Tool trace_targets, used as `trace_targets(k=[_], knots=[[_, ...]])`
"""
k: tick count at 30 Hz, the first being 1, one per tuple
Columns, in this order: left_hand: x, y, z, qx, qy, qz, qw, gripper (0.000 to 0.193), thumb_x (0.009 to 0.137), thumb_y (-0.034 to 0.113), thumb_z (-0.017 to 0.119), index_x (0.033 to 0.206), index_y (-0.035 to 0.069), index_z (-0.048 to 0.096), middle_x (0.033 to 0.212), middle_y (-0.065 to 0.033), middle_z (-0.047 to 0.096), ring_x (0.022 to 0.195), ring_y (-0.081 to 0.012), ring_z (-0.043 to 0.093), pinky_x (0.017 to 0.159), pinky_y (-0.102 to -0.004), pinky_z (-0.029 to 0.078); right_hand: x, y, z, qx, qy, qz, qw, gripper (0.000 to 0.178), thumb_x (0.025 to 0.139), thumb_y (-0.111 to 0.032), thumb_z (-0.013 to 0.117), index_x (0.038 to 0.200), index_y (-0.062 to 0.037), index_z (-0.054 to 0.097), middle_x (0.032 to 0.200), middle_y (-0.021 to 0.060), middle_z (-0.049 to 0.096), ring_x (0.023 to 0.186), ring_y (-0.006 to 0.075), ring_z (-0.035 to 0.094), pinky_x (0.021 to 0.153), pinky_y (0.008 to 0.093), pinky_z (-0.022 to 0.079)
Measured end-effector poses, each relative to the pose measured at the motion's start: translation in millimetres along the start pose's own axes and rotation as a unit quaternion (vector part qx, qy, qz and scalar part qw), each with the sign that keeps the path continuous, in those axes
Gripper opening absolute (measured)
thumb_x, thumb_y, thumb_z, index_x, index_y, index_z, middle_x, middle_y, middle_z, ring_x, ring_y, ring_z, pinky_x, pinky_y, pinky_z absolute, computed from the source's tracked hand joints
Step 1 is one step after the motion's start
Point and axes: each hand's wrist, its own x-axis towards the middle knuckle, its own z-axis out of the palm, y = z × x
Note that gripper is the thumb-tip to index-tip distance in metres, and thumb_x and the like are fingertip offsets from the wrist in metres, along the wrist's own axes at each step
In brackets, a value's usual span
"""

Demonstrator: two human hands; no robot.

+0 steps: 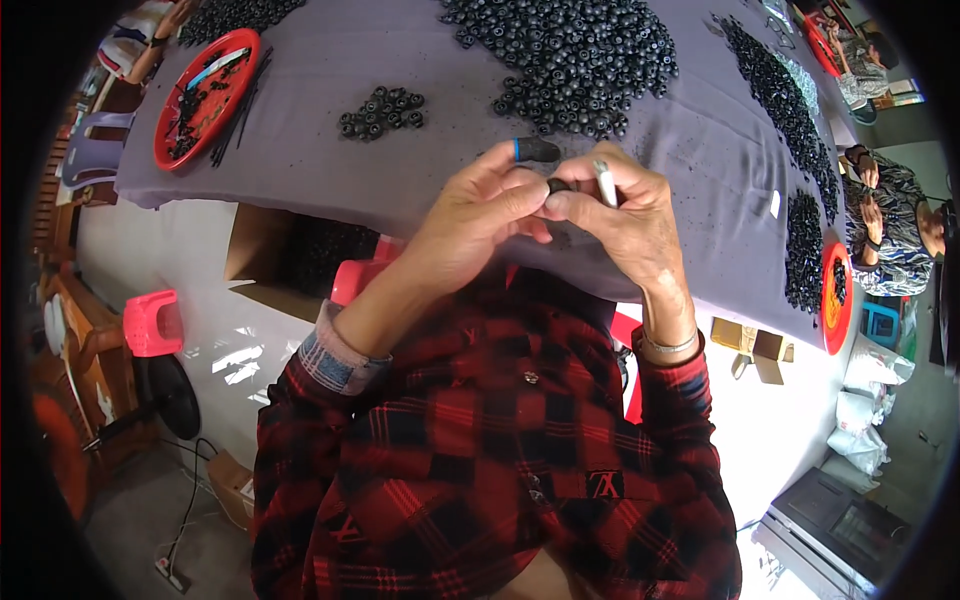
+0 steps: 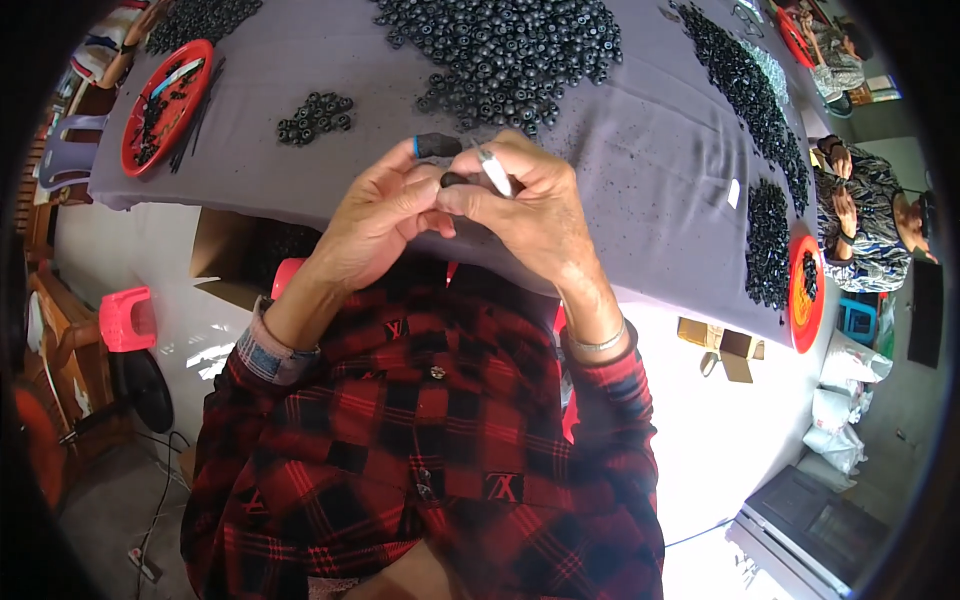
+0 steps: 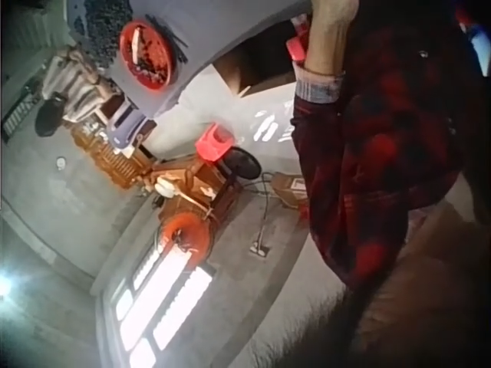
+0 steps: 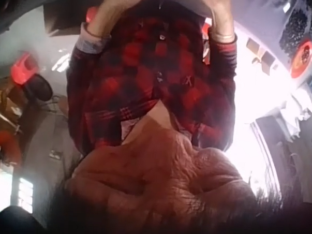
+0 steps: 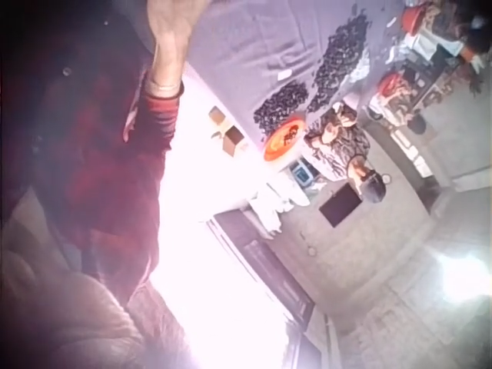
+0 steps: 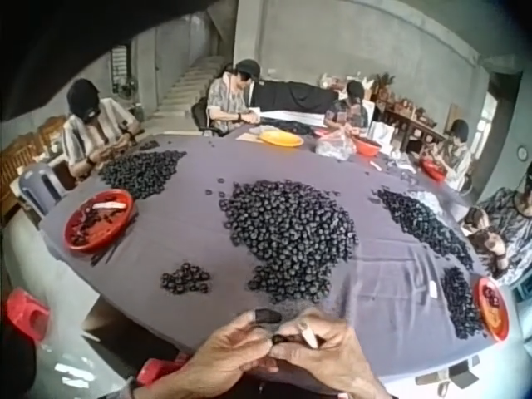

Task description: The person assembles small black plastic components by hand on a workstation table.

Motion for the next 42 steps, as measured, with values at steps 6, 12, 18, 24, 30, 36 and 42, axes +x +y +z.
trace_targets(k=[6,12,18,24,30,36,42], knots=[[-1,-7,-2,-0.119,-0.081,-0.053,0.988,0.041,0.092,0.013,0.06,0.129,0.004,0.046,0.105,-0.002,0.058,0.091,-0.0111,0.058,0.078,-0.0278,0.051,-5,-8,-1,0.167,-0.062,0.091,0.98,0.017,0.075,0.001,0.075,0.091,-0.0004,0.069,0.077,-0.0032,0.06,0.067,0.0046,0.047,0.06,0.0202,0.038],[-4,-6,-3,-0.041,-0.084,-0.055,0.994,0.04,0.092,0.011,0.061,0.129,0.004,0.047,0.114,-0.0048,0.058,0.101,-0.0132,0.057,0.082,-0.0274,0.05,-9,-8,3,0.125,-0.102,0.06,0.985,0.019,0.073,0.005,0.076,0.09,-0.0003,0.069,0.074,-0.0031,0.057,0.064,0.0052,0.048,0.059,0.0216,0.041],[-8,-7,-2,-0.083,-0.058,-0.06,0.993,0.037,0.091,0.009,0.061,0.126,0.004,0.049,0.113,-0.0042,0.058,0.103,-0.013,0.057,0.089,-0.0288,0.049,-12,-3,10,0.0,-0.028,-0.043,0.999,0.018,0.069,0.005,0.078,0.083,-0.0012,0.068,0.073,-0.0025,0.053,0.065,0.0074,0.05,0.057,0.0229,0.041],[-8,-10,-4,-0.068,-0.053,-0.044,0.995,0.029,0.09,0.007,0.062,0.118,0.005,0.053,0.094,-0.001,0.062,0.084,-0.0102,0.06,0.075,-0.0258,0.05,-13,0,7,-0.097,-0.023,-0.121,0.988,0.022,0.067,0.006,0.078,0.085,-0.0032,0.07,0.074,-0.0003,0.056,0.066,0.0086,0.053,0.058,0.0232,0.044],[-7,-7,-3,-0.124,-0.069,-0.068,0.988,0.031,0.09,0.005,0.061,0.119,0.004,0.051,0.093,-0.0004,0.06,0.083,-0.0116,0.061,0.078,-0.0303,0.052,-14,4,7,0.035,-0.049,-0.046,0.997,0.016,0.071,0.003,0.078,0.084,-0.0011,0.069,0.077,0.0017,0.059,0.068,0.0097,0.057,0.059,0.0244,0.045],[-9,-12,-6,-0.138,-0.091,-0.096,0.982,0.043,0.089,0.01,0.064,0.126,0.002,0.043,0.095,-0.006,0.059,0.087,-0.0145,0.06,0.078,-0.0323,0.053,-12,-3,2,0.113,-0.089,0.013,0.99,0.006,0.084,-0.005,0.071,0.086,0.0006,0.069,0.076,0.003,0.06,0.07,0.01,0.058,0.062,0.0242,0.045],[-6,-9,-5,-0.126,-0.091,-0.091,0.984,0.044,0.088,0.012,0.064,0.125,0.002,0.042,0.092,-0.0055,0.056,0.084,-0.0154,0.055,0.076,-0.0323,0.049,-10,-2,1,0.065,-0.069,0.04,0.995,0.008,0.088,-0.007,0.066,0.086,0.001,0.066,0.075,0.0018,0.06,0.069,0.0088,0.056,0.062,0.0246,0.044]])
